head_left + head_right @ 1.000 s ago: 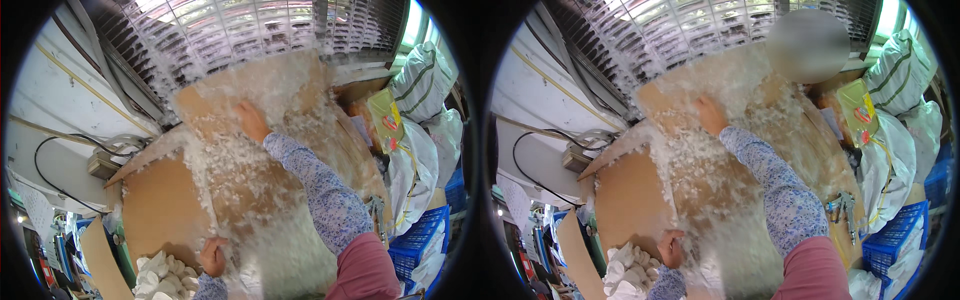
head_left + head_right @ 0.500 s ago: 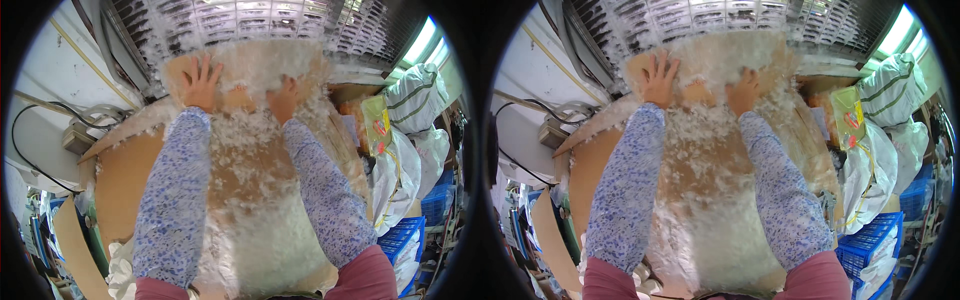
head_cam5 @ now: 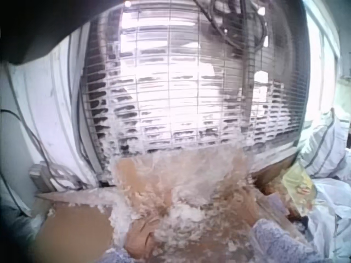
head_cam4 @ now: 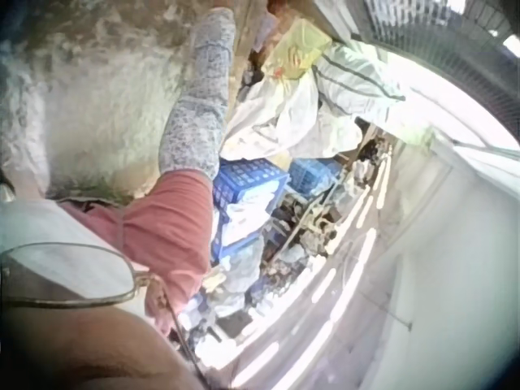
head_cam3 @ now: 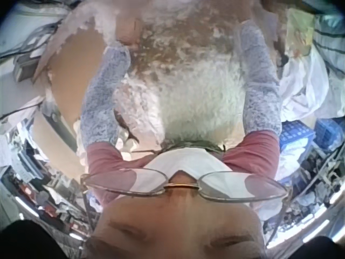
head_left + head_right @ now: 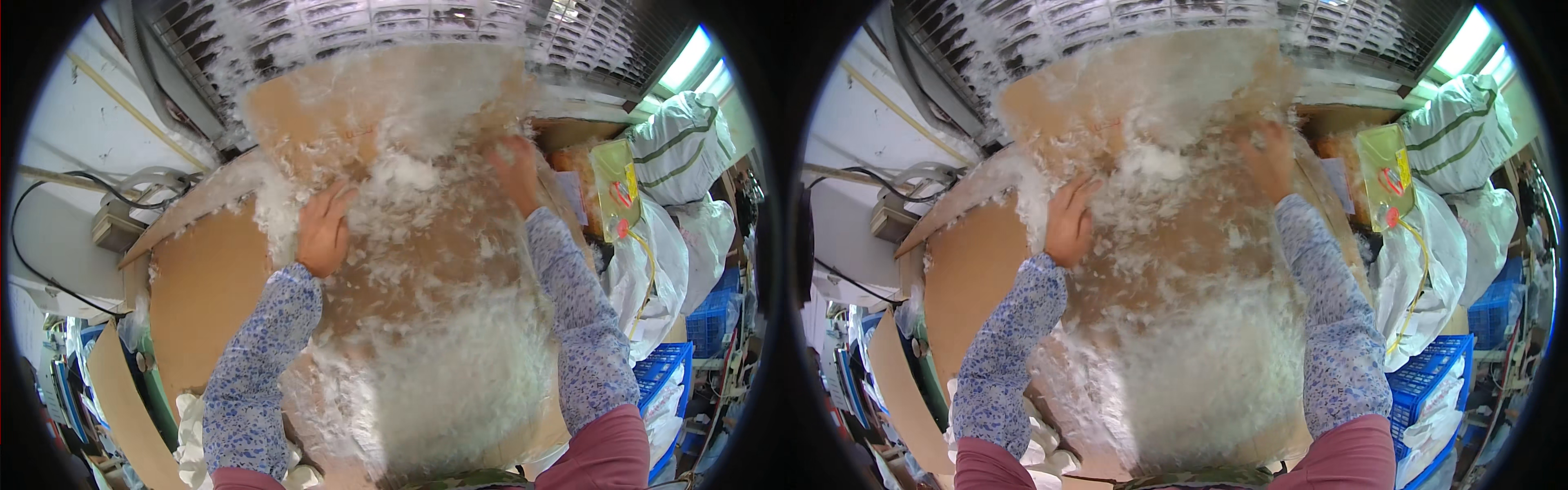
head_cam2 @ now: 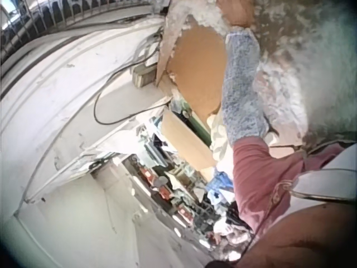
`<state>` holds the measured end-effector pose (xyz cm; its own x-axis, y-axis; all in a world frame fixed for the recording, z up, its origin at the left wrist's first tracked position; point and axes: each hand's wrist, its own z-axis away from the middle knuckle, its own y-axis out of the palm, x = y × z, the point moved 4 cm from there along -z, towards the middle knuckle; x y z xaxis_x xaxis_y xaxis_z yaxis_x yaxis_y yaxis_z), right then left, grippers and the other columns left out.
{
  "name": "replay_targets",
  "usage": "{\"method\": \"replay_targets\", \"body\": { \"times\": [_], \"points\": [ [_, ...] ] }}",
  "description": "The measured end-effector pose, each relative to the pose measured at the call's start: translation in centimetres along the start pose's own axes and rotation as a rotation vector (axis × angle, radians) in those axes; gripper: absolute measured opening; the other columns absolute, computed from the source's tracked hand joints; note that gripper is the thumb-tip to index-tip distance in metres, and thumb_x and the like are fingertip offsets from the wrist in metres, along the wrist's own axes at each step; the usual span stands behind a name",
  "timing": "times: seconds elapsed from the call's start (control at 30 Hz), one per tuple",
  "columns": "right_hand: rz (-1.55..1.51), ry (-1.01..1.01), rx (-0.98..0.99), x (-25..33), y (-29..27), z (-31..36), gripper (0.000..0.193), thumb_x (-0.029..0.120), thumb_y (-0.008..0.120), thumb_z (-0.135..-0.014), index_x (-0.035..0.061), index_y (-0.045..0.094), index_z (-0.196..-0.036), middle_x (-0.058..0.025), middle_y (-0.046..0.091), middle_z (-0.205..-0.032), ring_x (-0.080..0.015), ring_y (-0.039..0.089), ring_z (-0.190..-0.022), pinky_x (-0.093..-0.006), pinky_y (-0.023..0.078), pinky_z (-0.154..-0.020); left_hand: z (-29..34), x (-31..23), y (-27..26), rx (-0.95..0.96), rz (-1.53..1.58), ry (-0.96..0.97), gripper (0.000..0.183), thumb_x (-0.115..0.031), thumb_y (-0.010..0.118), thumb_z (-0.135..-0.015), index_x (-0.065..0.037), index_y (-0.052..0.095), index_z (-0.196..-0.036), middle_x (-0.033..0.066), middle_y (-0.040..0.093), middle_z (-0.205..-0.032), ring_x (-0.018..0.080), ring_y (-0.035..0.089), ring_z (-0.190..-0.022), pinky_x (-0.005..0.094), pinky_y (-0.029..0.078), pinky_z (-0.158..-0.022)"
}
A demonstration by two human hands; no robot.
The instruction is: Organizing and stacking padded white shoe insoles and cleaning the workspace area.
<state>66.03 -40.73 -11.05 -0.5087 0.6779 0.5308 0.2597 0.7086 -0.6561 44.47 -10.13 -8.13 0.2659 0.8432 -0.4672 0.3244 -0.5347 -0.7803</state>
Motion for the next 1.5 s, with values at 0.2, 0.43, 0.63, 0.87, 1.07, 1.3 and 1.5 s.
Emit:
{"method": "replay_targets", "body": {
  "times": [0.2, 0.43, 0.63, 0.87, 1.07, 1.3, 1.5],
  "points": [
    [0.267, 0.416, -0.064, -2.2, 4.9, 0.6, 0.066, 0.042, 0.064, -0.076, -0.0015, 0.046, -0.122, -0.0236, 0.047, -0.123, -0.0375, 0.045, -0.114, -0.0424, 0.035, -0.097, 5.7, 4.0, -3.6, -0.228, -0.208, -0.23, 0.055, -0.004, 0.048, -0.078, -0.003, 0.038, -0.132, 0.0221, 0.032, -0.137, 0.04, 0.037, -0.119, 0.0454, 0.03, -0.1],
    [-0.14, 0.191, -0.051, 16.9, 15.1, 5.9, 0.067, 0.033, 0.061, -0.078, -0.0073, 0.039, -0.126, -0.0337, 0.04, -0.124, -0.0459, 0.037, -0.118, -0.048, 0.029, -0.101, 8.2, 11.5, 0.7, -0.339, -0.018, -0.435, 0.061, -0.014, 0.046, -0.084, -0.003, 0.024, -0.141, 0.0241, 0.03, -0.141, 0.0414, 0.03, -0.127, 0.0435, 0.028, -0.105],
    [-0.209, -0.052, 0.223, 24.6, 17.8, 9.8, 0.067, 0.019, 0.063, -0.076, -0.0042, 0.033, -0.131, -0.0322, 0.038, -0.125, -0.0459, 0.037, -0.118, -0.0477, 0.03, -0.101, 5.9, 9.1, 2.9, -0.322, 0.299, -0.521, 0.059, -0.014, 0.045, -0.084, 0.0, 0.029, -0.138, 0.0256, 0.033, -0.139, 0.0402, 0.03, -0.128, 0.0432, 0.025, -0.107],
    [-0.335, -0.227, 0.447, 24.0, 14.1, 5.2, 0.058, 0.022, 0.068, -0.072, 0.0007, 0.046, -0.121, -0.024, 0.046, -0.119, -0.0383, 0.046, -0.109, -0.0432, 0.038, -0.094, 5.6, 7.3, -2.4, -0.407, -0.074, -0.338, 0.059, -0.009, 0.049, -0.08, -0.012, 0.035, -0.138, 0.0171, 0.027, -0.144, 0.0394, 0.026, -0.13, 0.0493, 0.022, -0.107],
    [0.026, 0.255, -0.108, 12.5, 10.0, 1.1, 0.058, 0.024, 0.069, -0.074, -0.0032, 0.046, -0.119, -0.0243, 0.046, -0.124, -0.0342, 0.039, -0.118, -0.0412, 0.035, -0.097, 2.8, 5.2, 1.0, -0.061, -0.24, -0.264, 0.049, -0.025, 0.047, -0.088, -0.019, 0.037, -0.136, 0.0096, 0.026, -0.145, 0.035, 0.023, -0.133, 0.0634, 0.021, -0.102],
    [-0.199, 0.25, 0.388, 13.2, 16.9, 3.7, 0.028, 0.014, 0.062, -0.074, -0.0016, 0.065, -0.096, -0.0197, 0.059, -0.109, -0.0368, 0.055, -0.1, -0.0413, 0.044, -0.085, 3.1, 6.3, 0.4, -0.197, 0.078, -0.081, 0.039, -0.012, 0.05, -0.082, -0.013, 0.052, -0.121, 0.0121, 0.046, -0.129, 0.0321, 0.04, -0.12, 0.0494, 0.032, -0.098],
    [0.363, -0.542, 0.392, 22.8, 16.2, 4.0, 0.033, 0.01, 0.06, -0.074, 0.0025, 0.061, -0.106, -0.0175, 0.058, -0.108, -0.0274, 0.054, -0.102, -0.0336, 0.042, -0.085, 7.3, 9.0, -4.4, -0.472, 0.004, -0.225, 0.044, 0.003, 0.048, -0.071, -0.006, 0.053, -0.113, 0.0158, 0.047, -0.124, 0.0354, 0.044, -0.112, 0.0437, 0.036, -0.093]
  ]
}}
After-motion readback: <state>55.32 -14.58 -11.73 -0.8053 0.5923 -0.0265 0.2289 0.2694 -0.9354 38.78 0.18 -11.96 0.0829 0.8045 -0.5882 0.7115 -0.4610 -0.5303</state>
